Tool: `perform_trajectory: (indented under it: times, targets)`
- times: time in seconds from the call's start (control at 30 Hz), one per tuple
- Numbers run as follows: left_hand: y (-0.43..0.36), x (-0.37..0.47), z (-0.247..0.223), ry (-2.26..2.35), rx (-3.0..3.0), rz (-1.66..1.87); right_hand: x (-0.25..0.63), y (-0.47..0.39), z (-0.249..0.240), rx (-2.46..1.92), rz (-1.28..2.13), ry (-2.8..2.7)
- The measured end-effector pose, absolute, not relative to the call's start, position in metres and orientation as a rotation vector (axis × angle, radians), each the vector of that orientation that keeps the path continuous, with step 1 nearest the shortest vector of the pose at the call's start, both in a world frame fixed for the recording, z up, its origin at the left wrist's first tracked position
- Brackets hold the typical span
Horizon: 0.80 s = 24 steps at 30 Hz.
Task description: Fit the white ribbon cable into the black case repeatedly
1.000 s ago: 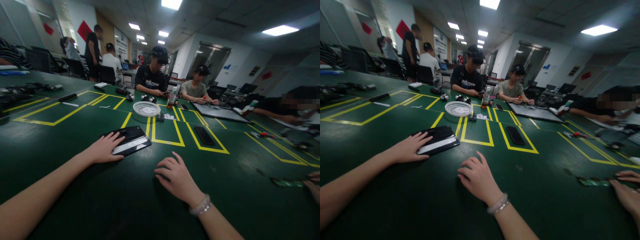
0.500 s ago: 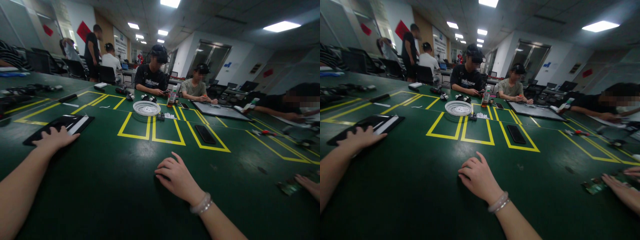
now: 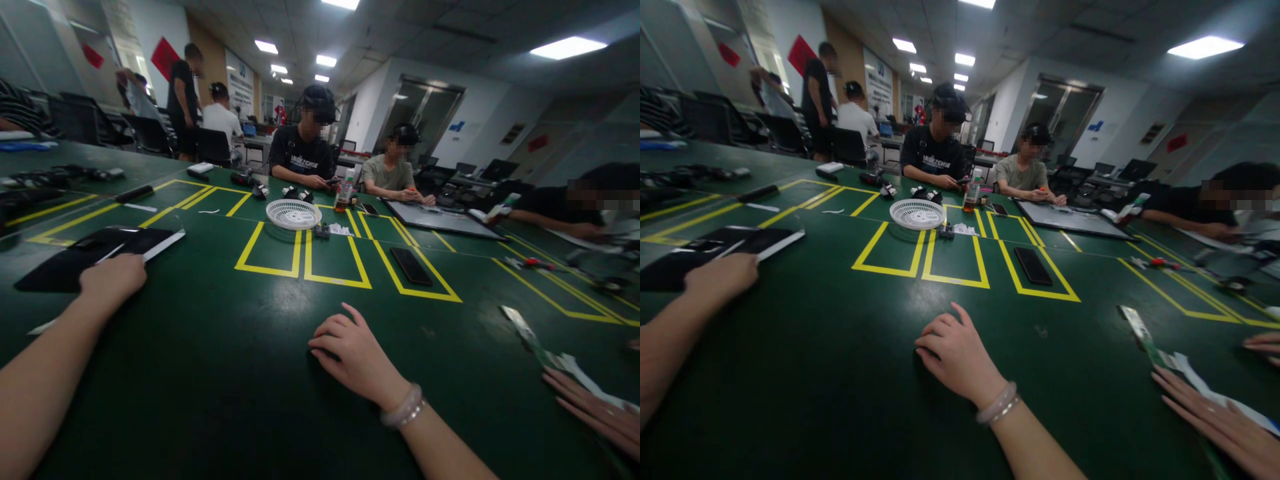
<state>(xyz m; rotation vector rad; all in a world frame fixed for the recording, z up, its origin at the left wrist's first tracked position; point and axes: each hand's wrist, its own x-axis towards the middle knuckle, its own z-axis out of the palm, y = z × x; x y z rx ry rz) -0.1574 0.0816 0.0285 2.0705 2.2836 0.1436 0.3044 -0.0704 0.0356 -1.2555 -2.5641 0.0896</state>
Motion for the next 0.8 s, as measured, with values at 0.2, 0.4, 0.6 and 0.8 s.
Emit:
perform_trajectory:
  times: [0.2,0.4,0.6,0.8]
  targets:
    - [0.062,-0.088,0.039,2.062,2.341,0.051,0.305,-0.071,0.036,-1.249,0.076,-2.545]
    - [0.027,-0.007,0.031,1.271,2.844,-0.054,0.304,-0.074,0.037,-1.289,-0.098,-2.483]
    - [-0.002,0.019,0.025,0.749,3.097,0.071,0.304,-0.073,0.039,-1.344,-0.02,-2.567]
    - [0.044,-0.033,0.038,1.367,2.853,0.324,0.306,-0.071,0.037,-1.337,0.022,-2.623]
